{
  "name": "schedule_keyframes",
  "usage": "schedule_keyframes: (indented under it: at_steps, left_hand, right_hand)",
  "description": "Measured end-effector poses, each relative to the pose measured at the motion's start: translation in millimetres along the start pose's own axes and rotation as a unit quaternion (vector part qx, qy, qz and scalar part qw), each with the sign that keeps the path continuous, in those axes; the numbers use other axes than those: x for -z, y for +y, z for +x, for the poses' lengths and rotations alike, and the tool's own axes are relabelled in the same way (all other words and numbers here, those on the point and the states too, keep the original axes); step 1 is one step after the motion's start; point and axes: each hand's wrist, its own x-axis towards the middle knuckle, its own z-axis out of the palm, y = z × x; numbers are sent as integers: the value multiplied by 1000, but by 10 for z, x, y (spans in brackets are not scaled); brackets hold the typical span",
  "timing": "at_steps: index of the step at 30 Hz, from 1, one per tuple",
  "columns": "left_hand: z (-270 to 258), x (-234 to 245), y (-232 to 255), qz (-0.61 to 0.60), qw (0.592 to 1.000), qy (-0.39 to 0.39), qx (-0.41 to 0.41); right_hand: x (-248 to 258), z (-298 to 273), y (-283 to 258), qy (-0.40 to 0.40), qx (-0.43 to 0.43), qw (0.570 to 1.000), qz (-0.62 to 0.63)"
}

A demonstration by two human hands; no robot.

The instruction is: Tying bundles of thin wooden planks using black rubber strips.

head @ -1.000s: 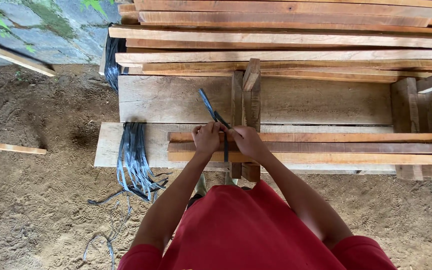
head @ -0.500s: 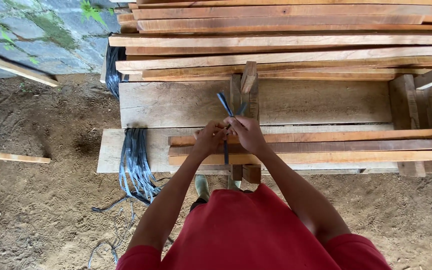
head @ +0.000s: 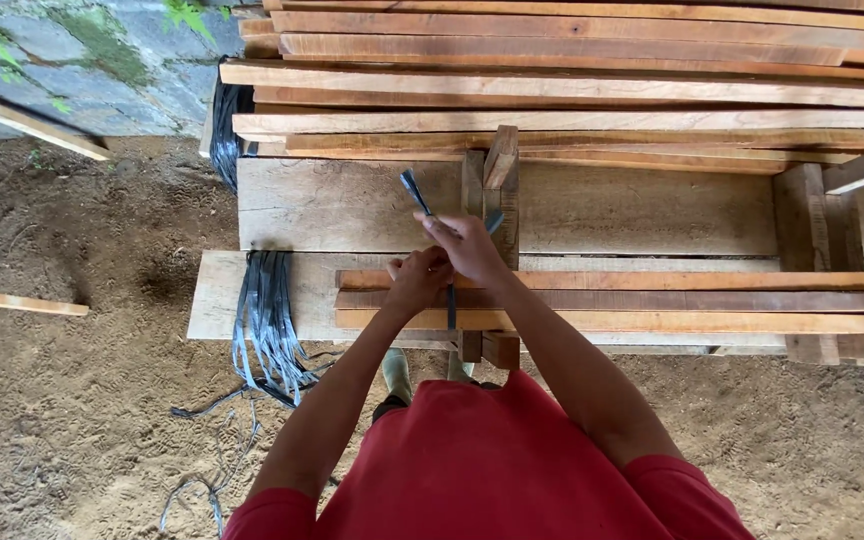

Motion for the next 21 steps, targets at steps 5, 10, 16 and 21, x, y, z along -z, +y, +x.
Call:
schedule_keyframes:
  at_steps: [5,10,16,21]
  left_hand:
    - [47,-15,-160,-50,999,10,0]
    - [107,-15,-168,-65,998,-14,19]
    - [34,90,-93,-85,996,-16,19]
    - [74,11,-201,-80,996,-14,27]
  right_hand:
    - [285,-209,260,-24,31,995,-90]
    - [326,-448,891,-64,91,961,-252]
    - [274,-462,942,-11,290,881,-374]
    - [235,-460,861,-17,250,894,-371]
